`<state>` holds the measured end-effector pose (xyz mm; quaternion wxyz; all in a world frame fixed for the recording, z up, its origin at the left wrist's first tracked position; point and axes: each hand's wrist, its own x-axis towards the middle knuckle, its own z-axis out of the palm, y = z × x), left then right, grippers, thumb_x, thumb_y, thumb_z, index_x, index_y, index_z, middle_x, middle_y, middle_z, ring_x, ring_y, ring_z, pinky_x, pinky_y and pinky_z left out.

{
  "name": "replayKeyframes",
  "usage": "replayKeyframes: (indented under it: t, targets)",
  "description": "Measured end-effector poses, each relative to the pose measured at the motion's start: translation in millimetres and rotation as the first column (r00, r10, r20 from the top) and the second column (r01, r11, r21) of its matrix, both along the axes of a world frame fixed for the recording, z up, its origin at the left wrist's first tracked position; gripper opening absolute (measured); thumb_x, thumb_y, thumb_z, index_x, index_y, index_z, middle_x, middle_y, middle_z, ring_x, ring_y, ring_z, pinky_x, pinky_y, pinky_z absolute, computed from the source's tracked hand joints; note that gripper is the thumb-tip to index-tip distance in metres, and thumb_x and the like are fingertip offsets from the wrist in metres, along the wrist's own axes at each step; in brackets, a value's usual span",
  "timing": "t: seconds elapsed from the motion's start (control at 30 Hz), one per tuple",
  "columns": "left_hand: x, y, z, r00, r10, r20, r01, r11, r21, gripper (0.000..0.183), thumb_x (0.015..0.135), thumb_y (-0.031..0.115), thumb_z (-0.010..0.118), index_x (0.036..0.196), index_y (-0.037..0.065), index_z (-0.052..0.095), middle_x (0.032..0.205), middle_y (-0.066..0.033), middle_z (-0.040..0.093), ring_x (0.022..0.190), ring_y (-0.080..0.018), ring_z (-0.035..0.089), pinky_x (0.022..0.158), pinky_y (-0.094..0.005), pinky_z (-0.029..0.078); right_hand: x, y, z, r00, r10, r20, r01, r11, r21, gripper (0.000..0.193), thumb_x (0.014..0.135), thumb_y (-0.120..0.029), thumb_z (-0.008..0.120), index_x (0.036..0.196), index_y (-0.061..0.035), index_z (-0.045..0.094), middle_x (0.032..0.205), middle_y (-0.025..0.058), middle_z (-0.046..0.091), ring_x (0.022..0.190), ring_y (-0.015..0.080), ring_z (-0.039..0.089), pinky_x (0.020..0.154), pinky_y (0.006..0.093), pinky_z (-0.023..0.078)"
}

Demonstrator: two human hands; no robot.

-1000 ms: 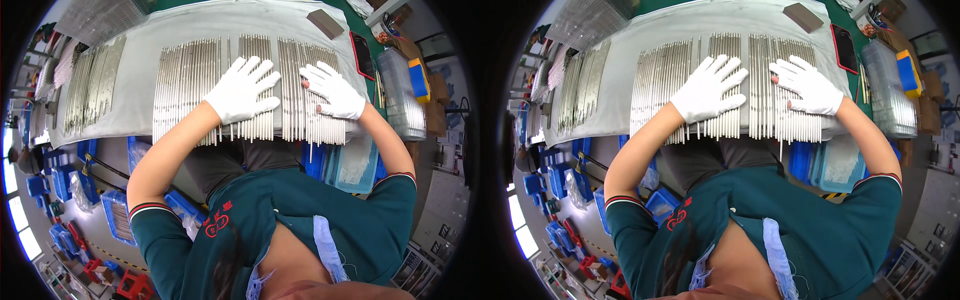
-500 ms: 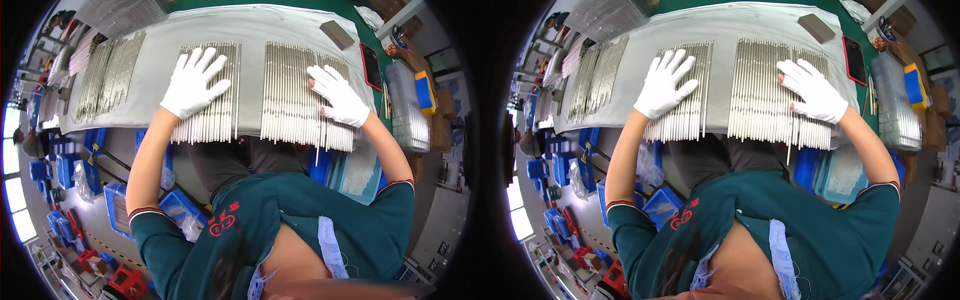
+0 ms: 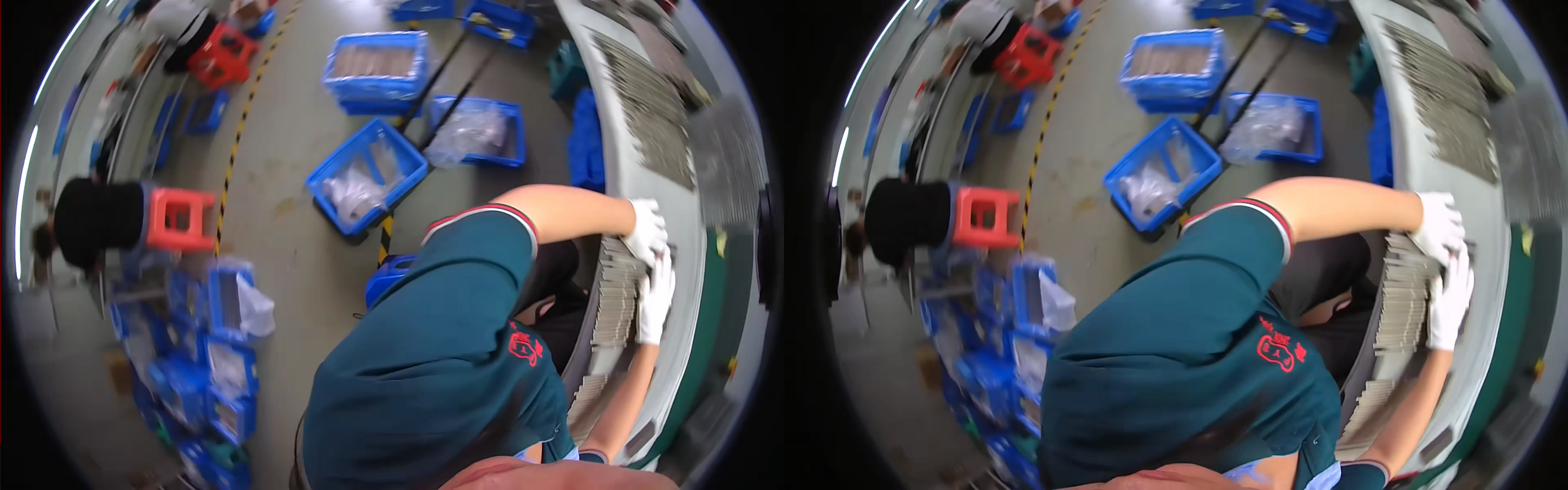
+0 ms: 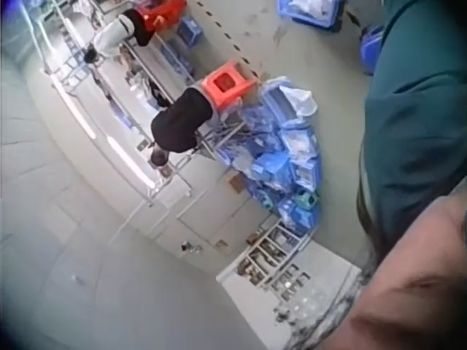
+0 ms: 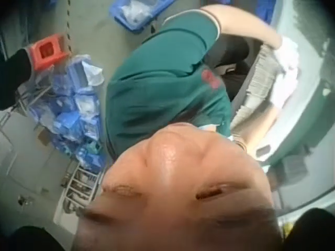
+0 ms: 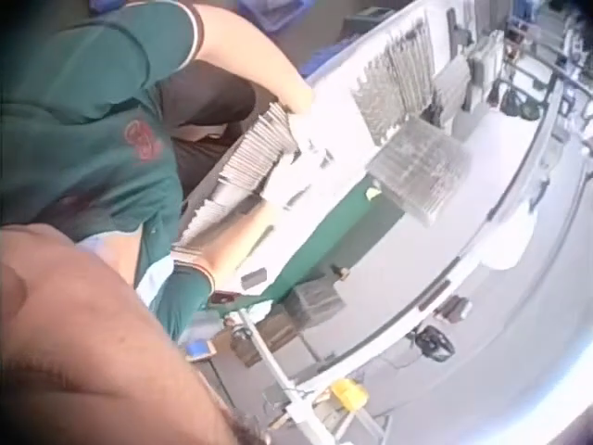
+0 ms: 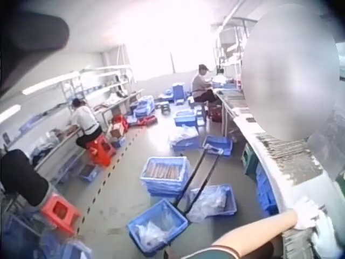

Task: Sorting and arranging thin metal rods into organized groups on a factory workbench.

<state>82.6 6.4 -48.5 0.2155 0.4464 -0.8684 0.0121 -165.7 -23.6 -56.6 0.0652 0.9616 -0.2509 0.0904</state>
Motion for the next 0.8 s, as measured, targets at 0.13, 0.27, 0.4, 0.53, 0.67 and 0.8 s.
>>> replayKeyframes:
  t: [0.13,0.27,0.4,0.53,0.67,0.8]
  targets:
    - [-11.8,-10.9,-7.4,0.997,0.050,0.058,-0.049,0.999,-0.015,0.052,0.090,0.069,0.047,0.120,0.032,0.068,0.126,0.0038,0.065,0.122,-0.0229,0.056,0.098,-0.0519,0.037,-20.5,-10.0,-9.4,0.998,-0.037,-0.052,0.037,0.999,0.002,0.060,0.100,-0.015,0.047,0.158,-0.0084,0.035,0.161,0.0136,0.038,0.145,0.0356,0.036,0.123,0.0455,0.022]
    - [-41.5,-8.0,-2.4,0.996,-0.066,0.061,0.058,0.992,0.113,0.055,0.091,0.069,0.045,0.125,0.033,0.066,0.133,0.0054,0.063,0.127,-0.0238,0.054,0.103,-0.0527,0.036,-55.2,5.6,-9.4,0.993,-0.100,-0.059,0.104,0.992,0.074,0.060,0.098,-0.011,0.044,0.157,-0.0026,0.034,0.161,0.0164,0.037,0.149,0.0329,0.032,0.125,0.0435,0.017]
    - [-50.6,1.7,-2.9,0.985,-0.106,0.133,0.092,0.990,0.102,0.059,0.094,0.070,0.038,0.135,0.032,0.058,0.141,0.0061,0.056,0.133,-0.0246,0.048,0.105,-0.0526,0.034,-70.9,49.3,13.4,0.989,-0.127,-0.070,0.139,0.969,0.202,0.061,0.100,-0.017,0.041,0.157,0.0009,0.031,0.165,0.0179,0.029,0.152,0.0340,0.025,0.126,0.0451,0.012]
    - [-66.5,13.4,1.5,0.973,-0.206,0.103,0.211,0.976,-0.047,0.064,0.095,0.070,0.036,0.145,0.032,0.049,0.149,0.0058,0.049,0.137,-0.0249,0.046,0.108,-0.0536,0.034,-109.2,75.7,25.6,0.995,-0.099,-0.014,0.098,0.953,0.287,0.068,0.105,-0.042,0.039,0.154,0.0034,0.035,0.164,0.0204,0.029,0.151,0.0374,0.026,0.124,0.0477,0.016]
    - [-85.2,37.6,29.1,0.889,-0.417,0.190,0.401,0.908,0.118,0.066,0.093,0.071,0.041,0.149,0.037,0.048,0.151,0.0078,0.050,0.141,-0.0263,0.044,0.108,-0.0550,0.035,-135.2,120.7,33.8,0.945,-0.296,-0.142,0.325,0.898,0.297,0.062,0.096,-0.025,0.048,0.153,-0.0012,0.039,0.161,0.0193,0.036,0.149,0.0367,0.030,0.123,0.0460,0.021]
    - [-62.5,65.2,32.4,0.891,-0.452,-0.036,0.451,0.892,-0.026,0.054,0.088,0.064,0.054,0.113,0.019,0.071,0.117,-0.0021,0.067,0.107,-0.0266,0.061,0.085,-0.0446,0.047,-96.2,182.5,54.5,0.946,-0.314,-0.080,0.323,0.889,0.324,0.069,0.085,-0.014,0.062,0.150,-0.0043,0.043,0.157,0.0215,0.038,0.146,0.0401,0.034,0.123,0.0480,0.022]
